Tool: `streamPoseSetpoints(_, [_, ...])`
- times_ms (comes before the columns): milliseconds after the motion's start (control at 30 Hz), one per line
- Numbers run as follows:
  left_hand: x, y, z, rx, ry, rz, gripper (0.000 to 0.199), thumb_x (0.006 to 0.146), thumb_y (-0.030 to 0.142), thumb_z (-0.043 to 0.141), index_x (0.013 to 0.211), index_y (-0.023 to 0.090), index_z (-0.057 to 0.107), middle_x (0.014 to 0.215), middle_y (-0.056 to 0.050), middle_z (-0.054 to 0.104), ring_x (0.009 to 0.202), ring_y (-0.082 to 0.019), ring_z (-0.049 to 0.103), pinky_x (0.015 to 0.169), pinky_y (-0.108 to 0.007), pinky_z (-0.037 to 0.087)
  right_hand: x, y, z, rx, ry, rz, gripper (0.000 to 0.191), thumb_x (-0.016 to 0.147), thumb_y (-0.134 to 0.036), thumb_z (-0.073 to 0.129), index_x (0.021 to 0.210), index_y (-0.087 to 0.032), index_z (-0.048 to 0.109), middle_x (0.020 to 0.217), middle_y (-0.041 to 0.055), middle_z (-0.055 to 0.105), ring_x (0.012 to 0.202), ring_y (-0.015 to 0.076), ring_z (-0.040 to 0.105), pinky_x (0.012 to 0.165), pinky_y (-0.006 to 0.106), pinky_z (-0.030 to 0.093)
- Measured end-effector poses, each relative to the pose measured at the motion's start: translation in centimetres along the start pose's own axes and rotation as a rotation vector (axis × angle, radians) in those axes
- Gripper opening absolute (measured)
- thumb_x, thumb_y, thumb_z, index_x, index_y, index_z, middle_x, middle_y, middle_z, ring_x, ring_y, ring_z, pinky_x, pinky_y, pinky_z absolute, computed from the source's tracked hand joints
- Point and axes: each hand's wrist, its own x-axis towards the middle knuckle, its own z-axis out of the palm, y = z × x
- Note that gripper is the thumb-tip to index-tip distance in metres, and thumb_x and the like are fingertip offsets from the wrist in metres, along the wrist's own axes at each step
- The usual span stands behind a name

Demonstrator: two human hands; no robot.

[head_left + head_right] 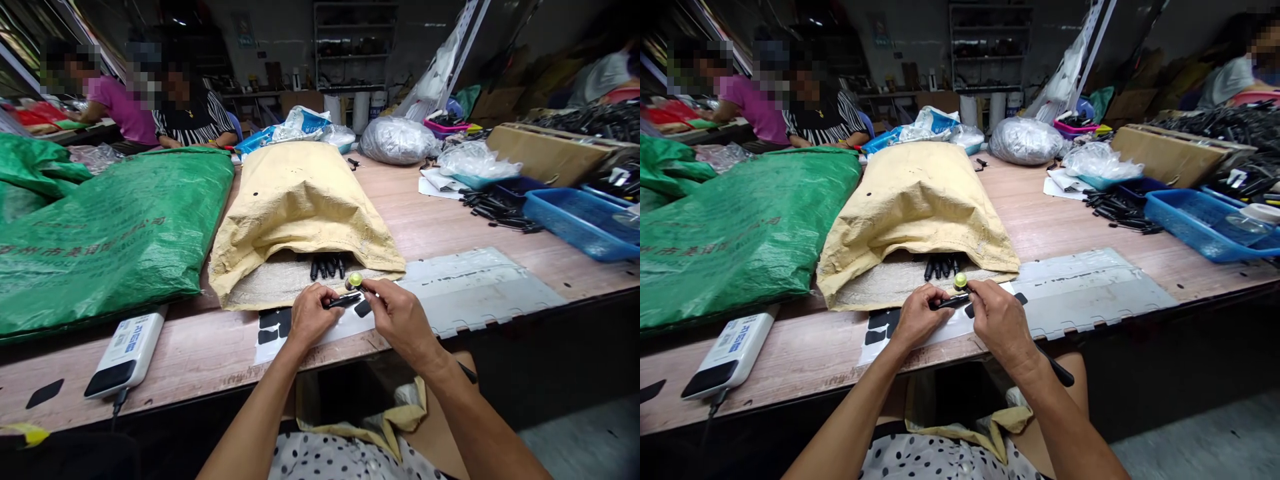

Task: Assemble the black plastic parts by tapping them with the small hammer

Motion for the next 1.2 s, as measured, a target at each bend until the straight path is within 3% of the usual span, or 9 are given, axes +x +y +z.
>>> streamPoseSetpoints(200, [-0.1, 0.0, 0.0, 0.014, 0.007, 0.005, 0.017, 0.069, 0.017, 0.079, 0.084, 0.022, 0.074, 0.085, 0.001, 0.067, 0.083, -0.018, 0.06, 0.075, -0.029, 0.045, -0.5, 0.4, 0.3, -0.056, -0.063, 0.018, 0.028, 0.095, -0.017, 0.051, 0.114, -0.023, 0.069, 0.11, 0.0057, 0.075, 0.101, 0.0205, 0.069, 0.092, 0.033, 0.053])
streamPoseSetpoints(333, [-0.1, -0.2, 0.0, 0.024, 0.004, 0.041, 0.017, 0.07, 0.017, 0.077, 0.085, 0.022, 0.073, 0.084, 0.001, 0.066, 0.082, -0.017, 0.06, 0.075, -0.029, 0.045, -0.1, 1.2, 0.1, -0.103, 0.001, 0.047, 0.028, 0.094, -0.018, 0.052, 0.116, -0.023, 0.069, 0.113, 0.0053, 0.074, 0.102, 0.0203, 0.069, 0.092, 0.032, 0.052])
streamPoseSetpoints(533, [-0.1, 0.0, -0.1, 0.062, 0.005, 0.055, 0.017, 0.069, 0.015, 0.076, 0.084, 0.022, 0.073, 0.082, 0.001, 0.065, 0.084, -0.019, 0.059, 0.078, -0.031, 0.045, 1.6, 4.0, -0.6, -0.278, 0.044, 0.144, 0.025, 0.091, -0.016, 0.057, 0.109, -0.025, 0.072, 0.107, 0.0036, 0.074, 0.1, 0.0206, 0.066, 0.086, 0.031, 0.049])
streamPoseSetpoints(767, [-0.1, -0.1, -0.1, 0.05, -0.004, 0.038, 0.019, 0.069, 0.014, 0.076, 0.085, 0.023, 0.075, 0.08, 0.001, 0.064, 0.084, -0.019, 0.058, 0.079, -0.031, 0.045, 1.4, 6.9, 0.7, -0.368, 0.07, 0.147, 0.026, 0.09, -0.015, 0.059, 0.11, -0.024, 0.072, 0.103, 0.0037, 0.071, 0.097, 0.021, 0.061, 0.085, 0.032, 0.045])
streamPoseSetpoints(1200, [0.0, -0.4, 0.0, 0.03, -0.02, 0.051, 0.017, 0.073, 0.018, 0.078, 0.09, 0.021, 0.077, 0.081, 0.0, 0.064, 0.082, -0.018, 0.057, 0.077, -0.031, 0.042, 0.9, 7.0, 1.2, -0.459, 0.106, 0.073, 0.023, 0.093, -0.019, 0.058, 0.113, -0.022, 0.069, 0.099, 0.0051, 0.069, 0.094, 0.0212, 0.057, 0.082, 0.032, 0.041])
